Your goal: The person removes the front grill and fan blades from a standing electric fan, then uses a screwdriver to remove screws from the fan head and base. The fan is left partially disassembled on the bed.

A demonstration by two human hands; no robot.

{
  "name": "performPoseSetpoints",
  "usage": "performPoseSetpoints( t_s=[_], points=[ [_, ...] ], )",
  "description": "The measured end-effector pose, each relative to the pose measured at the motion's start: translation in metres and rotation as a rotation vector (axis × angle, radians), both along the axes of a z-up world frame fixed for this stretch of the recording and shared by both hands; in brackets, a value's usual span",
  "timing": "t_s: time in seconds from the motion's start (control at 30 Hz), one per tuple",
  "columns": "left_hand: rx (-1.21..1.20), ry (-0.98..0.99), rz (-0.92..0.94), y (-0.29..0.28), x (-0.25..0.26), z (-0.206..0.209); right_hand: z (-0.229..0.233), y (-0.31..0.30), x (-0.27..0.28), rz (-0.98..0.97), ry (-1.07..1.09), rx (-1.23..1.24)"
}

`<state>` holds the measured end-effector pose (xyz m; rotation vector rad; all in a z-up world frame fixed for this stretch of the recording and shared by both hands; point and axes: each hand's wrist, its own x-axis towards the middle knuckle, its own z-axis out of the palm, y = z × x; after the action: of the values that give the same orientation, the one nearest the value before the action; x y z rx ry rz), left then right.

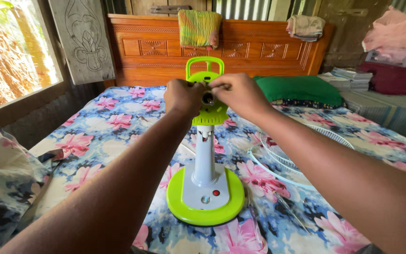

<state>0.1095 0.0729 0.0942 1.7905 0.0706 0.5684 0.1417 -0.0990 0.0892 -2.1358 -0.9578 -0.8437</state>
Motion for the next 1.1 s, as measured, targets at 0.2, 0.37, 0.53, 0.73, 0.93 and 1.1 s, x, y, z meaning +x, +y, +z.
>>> performPoseSetpoints(
  t_s=[0.2,0.37,0.53,0.73,0.93,1.1],
  points=[
    [-0.054,0.019,0.011,0.001,0.004,-0.009,0.020,0.025,-0.004,-0.180,0.008,-0.082],
    [-0.761,0.370,-0.301,-0.003,0.003,-0.031,0.030,0.019,-0.003,-0.132,-0.002,-0.180],
    [-1.258,0.530,-0.820,-0.019,0.013,-0.045,0.046,0.011,0.002,-0.137,-0.108,-0.336],
    [-1.694,0.460,-0.813,-0.040,0.035,-0.042,0.049,0.008,0.001,-0.077,-0.188,-0.426],
    [-1.609,0.458,-0.790,-0.045,0.040,-0.044,0.049,0.015,-0.011,-0.081,-0.221,-0.406],
    [-1.575,0.465,-0.774,-0.045,0.036,-0.041,0.049,0.025,-0.011,-0.055,-0.191,-0.384]
  ],
)
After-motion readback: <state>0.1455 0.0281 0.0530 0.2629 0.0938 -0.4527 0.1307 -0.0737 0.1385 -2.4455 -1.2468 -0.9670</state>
